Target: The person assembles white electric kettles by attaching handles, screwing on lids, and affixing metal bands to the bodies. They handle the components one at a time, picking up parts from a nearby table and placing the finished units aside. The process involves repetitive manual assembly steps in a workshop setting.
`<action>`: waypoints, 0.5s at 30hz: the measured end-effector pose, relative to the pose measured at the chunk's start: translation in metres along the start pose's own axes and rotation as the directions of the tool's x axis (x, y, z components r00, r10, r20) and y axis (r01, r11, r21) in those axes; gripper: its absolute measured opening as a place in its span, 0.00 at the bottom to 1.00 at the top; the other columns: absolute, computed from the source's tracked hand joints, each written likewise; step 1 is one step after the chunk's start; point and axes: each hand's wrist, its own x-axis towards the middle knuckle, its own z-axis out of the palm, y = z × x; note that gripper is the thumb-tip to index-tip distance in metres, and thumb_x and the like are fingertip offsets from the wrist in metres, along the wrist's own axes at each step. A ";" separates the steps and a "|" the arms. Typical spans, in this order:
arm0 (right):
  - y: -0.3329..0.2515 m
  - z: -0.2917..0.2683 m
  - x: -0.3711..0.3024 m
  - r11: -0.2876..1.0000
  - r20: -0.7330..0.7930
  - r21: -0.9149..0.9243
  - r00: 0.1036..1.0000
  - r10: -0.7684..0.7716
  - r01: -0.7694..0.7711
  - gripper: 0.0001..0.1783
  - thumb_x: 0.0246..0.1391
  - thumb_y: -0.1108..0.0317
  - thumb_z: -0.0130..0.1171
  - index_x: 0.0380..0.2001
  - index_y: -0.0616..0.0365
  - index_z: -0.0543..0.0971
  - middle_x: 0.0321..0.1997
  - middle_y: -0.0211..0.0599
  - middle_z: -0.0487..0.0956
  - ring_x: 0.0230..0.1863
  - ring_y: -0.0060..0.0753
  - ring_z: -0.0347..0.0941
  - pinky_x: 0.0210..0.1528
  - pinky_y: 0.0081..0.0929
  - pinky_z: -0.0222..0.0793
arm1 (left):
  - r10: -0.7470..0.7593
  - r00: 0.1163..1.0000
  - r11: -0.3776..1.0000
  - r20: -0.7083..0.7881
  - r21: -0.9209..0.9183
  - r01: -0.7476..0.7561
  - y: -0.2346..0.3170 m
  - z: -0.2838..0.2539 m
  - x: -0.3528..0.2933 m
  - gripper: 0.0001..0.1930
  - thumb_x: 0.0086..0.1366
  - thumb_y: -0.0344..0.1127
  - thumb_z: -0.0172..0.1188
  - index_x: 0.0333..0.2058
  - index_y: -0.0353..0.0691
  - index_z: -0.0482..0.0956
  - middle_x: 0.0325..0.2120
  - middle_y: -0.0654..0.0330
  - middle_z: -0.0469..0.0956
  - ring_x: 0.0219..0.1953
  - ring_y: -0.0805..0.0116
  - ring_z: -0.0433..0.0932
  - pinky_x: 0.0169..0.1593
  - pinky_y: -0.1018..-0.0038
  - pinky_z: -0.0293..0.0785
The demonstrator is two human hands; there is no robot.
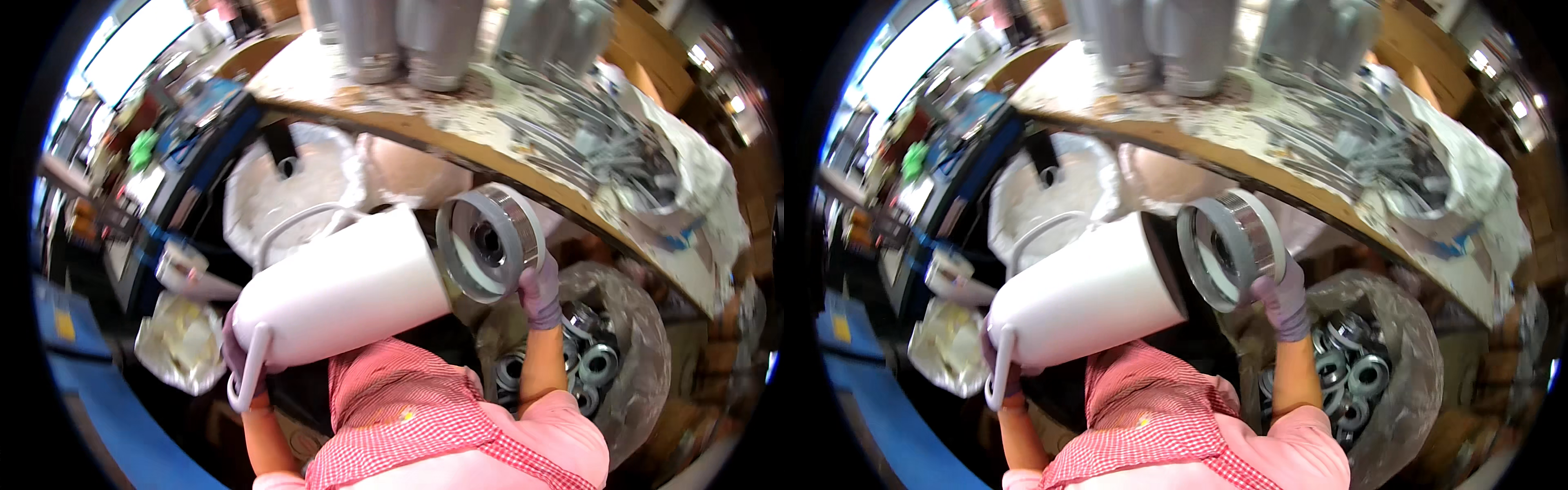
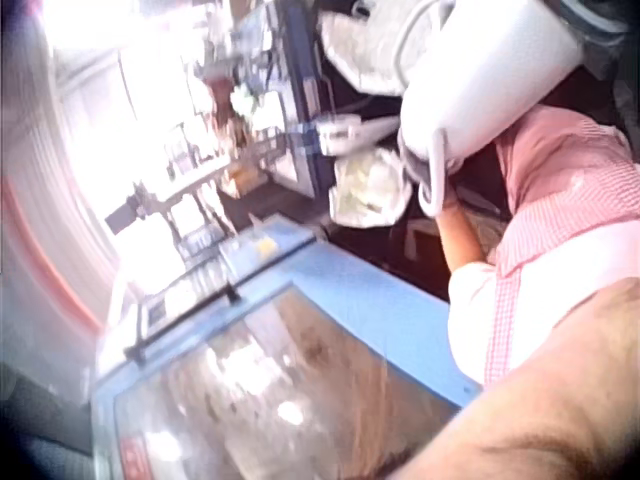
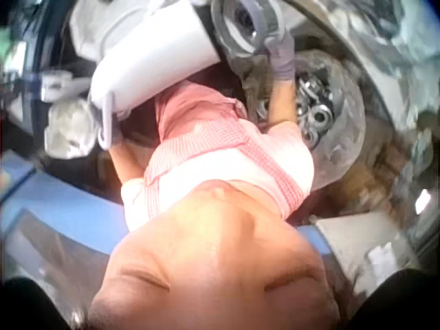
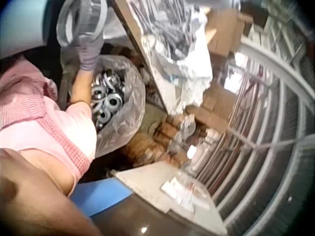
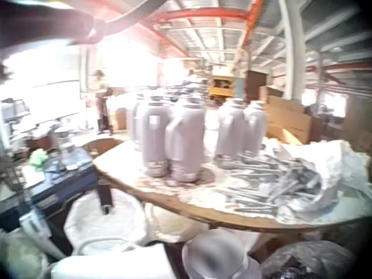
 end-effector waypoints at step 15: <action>-0.015 0.062 0.029 0.898 0.345 -0.259 0.902 -0.258 0.355 0.32 0.53 0.55 0.68 0.56 0.65 0.75 0.51 0.44 0.78 0.49 0.37 0.77 0.51 0.38 0.75 | -0.181 0.983 0.921 -0.039 -0.357 0.155 0.024 -0.036 -0.007 0.29 0.62 0.36 0.68 0.59 0.34 0.70 0.52 0.52 0.77 0.53 0.60 0.77 0.58 0.65 0.73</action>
